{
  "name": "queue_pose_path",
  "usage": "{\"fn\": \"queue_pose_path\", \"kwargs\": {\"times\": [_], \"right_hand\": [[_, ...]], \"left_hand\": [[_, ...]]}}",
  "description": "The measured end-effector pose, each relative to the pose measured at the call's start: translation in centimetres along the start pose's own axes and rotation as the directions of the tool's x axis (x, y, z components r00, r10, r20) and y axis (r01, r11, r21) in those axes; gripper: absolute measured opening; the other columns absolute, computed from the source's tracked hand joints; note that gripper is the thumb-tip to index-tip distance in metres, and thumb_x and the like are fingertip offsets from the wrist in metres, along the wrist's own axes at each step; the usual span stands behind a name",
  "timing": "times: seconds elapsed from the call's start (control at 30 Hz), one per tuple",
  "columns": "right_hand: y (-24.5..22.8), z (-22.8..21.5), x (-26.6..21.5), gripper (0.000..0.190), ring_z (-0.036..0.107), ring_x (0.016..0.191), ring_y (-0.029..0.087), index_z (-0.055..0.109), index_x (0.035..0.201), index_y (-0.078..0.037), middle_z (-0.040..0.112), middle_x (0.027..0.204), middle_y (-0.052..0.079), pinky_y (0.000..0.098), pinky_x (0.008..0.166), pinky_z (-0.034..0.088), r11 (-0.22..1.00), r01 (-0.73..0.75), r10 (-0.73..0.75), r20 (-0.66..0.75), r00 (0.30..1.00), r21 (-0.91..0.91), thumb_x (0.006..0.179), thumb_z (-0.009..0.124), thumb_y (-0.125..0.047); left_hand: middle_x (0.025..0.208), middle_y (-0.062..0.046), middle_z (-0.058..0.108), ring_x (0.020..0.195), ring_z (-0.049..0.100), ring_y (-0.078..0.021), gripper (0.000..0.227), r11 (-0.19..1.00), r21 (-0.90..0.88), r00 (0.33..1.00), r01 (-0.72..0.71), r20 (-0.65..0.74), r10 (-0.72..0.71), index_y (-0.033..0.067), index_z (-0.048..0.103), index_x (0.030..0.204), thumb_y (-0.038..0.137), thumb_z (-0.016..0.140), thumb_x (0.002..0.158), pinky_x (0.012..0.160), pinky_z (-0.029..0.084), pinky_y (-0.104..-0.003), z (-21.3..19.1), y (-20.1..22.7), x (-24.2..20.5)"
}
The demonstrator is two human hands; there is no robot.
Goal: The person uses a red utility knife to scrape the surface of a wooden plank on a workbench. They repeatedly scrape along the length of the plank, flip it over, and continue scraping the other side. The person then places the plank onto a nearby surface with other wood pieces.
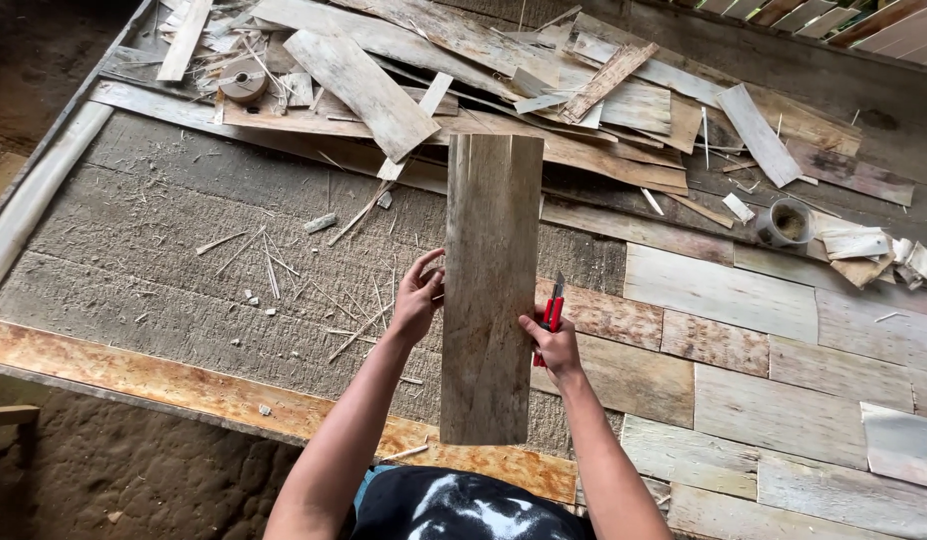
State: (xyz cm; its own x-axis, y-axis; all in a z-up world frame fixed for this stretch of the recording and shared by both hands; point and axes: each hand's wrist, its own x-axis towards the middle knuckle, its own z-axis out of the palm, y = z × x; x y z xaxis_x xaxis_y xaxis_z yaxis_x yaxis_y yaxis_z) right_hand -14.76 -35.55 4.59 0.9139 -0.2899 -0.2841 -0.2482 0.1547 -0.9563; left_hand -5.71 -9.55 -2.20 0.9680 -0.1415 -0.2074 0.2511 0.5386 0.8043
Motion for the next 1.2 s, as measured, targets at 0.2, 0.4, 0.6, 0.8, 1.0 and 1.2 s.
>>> {"fn": "queue_pose_path", "kwargs": {"times": [0.2, 0.4, 0.6, 0.8, 1.0, 1.2], "right_hand": [[-1.9, 1.1, -1.2, 0.025, 0.042, 0.04, 0.008, 0.074, 0.106, 0.0, 0.056, 0.064, 0.004, 0.0195, 0.034, 0.034, 0.997, -0.006, 0.005, 0.006, 1.0, 0.08, 0.084, 0.085, -0.006], [-1.6, 1.2, -1.5, 0.027, 0.043, 0.043, 0.006, 0.075, 0.107, -0.001, 0.056, 0.065, 0.001, 0.0184, 0.036, 0.035, 0.995, -0.017, 0.017, -0.001, 1.0, 0.099, 0.084, 0.086, -0.007], [-1.2, 1.1, -0.9, 0.046, 0.05, 0.046, 0.007, 0.062, 0.129, 0.001, 0.061, 0.076, 0.002, 0.0156, 0.036, 0.031, 0.981, -0.131, 0.111, 0.137, 0.984, 0.144, 0.089, 0.082, -0.01], [-4.9, 2.0, -3.5, 0.041, 0.074, 0.064, 0.026, 0.051, 0.125, -0.002, 0.065, 0.083, 0.013, 0.0146, 0.032, 0.035, 0.899, -0.334, 0.29, 0.186, 0.939, 0.284, 0.095, 0.074, -0.02], [-2.8, 2.7, -1.6, 0.034, 0.076, 0.099, 0.039, 0.061, 0.117, 0.003, 0.072, 0.12, 0.025, 0.013, 0.033, 0.036, 0.934, -0.257, 0.2, 0.23, 0.952, 0.25, 0.097, 0.07, -0.023], [-0.9, 3.9, -2.0, 0.026, 0.078, 0.088, 0.032, 0.069, 0.112, 0.001, 0.077, 0.105, 0.016, 0.0136, 0.032, 0.036, 0.965, -0.203, 0.167, 0.211, 0.963, 0.164, 0.091, 0.079, -0.011]], "left_hand": [[0.134, -0.018, 0.06, 0.106, 0.065, -0.0282, 0.069, 0.989, 0.101, 0.99, -0.111, 0.094, 0.101, 0.0264, 0.046, 0.15, -0.016, 0.047, 0.096, 0.093, 0.057, -0.048, 4.1, 5.2, -4.0], [0.139, -0.015, 0.063, 0.102, 0.071, -0.0295, 0.072, 0.828, 0.426, 0.931, -0.364, 0.177, 0.319, 0.0204, 0.055, 0.144, -0.024, 0.055, 0.088, 0.094, 0.055, -0.047, 2.6, 3.8, -2.7], [0.129, -0.01, 0.052, 0.107, 0.061, -0.0296, 0.031, 0.122, 0.73, 0.628, -0.672, 0.475, 0.616, 0.0188, 0.078, 0.108, 0.007, 0.082, 0.08, 0.09, 0.056, -0.041, 4.4, 6.6, -2.7], [0.102, 0.002, 0.071, 0.108, 0.067, -0.0155, 0.014, -0.13, 0.724, 0.529, -0.677, 0.602, 0.598, 0.0217, 0.071, 0.096, 0.033, 0.077, 0.09, 0.114, 0.033, -0.04, 5.8, 8.8, -0.2], [0.087, -0.001, 0.074, 0.089, 0.074, -0.0244, 0.009, 0.236, 0.862, 0.802, -0.448, 0.271, 0.532, 0.0246, 0.072, 0.097, 0.033, 0.074, 0.094, 0.087, 0.056, -0.042, 6.1, 11.4, -0.1], [0.085, -0.009, 0.075, 0.086, 0.074, -0.0365, 0.013, 0.546, 0.818, 0.888, -0.182, -0.101, 0.448, 0.0194, 0.07, 0.095, 0.031, 0.077, 0.093, 0.073, 0.06, -0.048, 5.3, 8.9, -1.1]]}}
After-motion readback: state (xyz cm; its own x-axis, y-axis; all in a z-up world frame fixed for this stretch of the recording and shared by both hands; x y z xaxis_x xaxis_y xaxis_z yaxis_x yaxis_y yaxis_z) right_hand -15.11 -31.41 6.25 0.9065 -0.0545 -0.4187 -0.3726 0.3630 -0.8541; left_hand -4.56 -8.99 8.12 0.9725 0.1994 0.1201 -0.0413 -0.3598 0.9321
